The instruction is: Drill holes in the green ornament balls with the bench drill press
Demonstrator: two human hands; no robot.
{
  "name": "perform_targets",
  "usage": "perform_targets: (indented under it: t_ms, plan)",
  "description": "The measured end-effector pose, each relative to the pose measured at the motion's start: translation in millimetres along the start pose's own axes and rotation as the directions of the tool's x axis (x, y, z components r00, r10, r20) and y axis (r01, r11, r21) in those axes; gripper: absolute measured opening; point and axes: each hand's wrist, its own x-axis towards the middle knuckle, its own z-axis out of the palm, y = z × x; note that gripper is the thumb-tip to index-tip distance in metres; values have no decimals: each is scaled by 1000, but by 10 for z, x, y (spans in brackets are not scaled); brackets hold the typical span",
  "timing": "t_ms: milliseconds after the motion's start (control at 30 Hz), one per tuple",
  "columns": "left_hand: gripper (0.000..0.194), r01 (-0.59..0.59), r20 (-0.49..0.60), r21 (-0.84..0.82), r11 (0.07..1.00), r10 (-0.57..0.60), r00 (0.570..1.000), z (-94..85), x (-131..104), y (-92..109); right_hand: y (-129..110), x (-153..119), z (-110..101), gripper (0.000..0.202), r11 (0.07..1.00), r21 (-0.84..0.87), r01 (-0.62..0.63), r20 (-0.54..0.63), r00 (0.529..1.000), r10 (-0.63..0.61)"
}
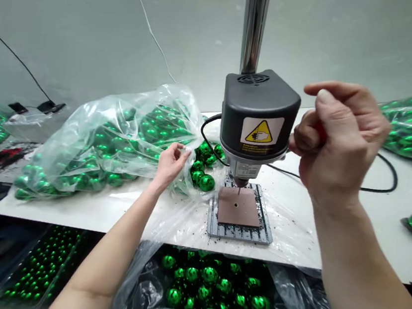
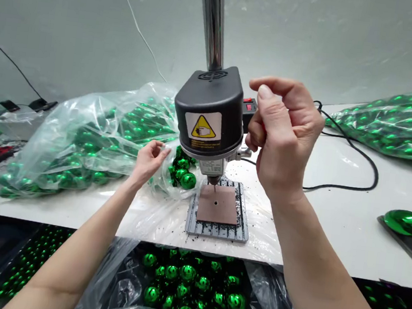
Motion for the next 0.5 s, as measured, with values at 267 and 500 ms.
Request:
perform_targets:
  t_ms: [267,500]
  plan:
    - [42,14,-494,450,893,236,837,-700,-210,-287,-1,-8,-23,12,1000,-11,-12,-8,1000,12]
    - [81,506,-670,151,849,-288,684,-1861,-12,-829,-35,-27,-14,10,998,-39,-41,-36,999,39]
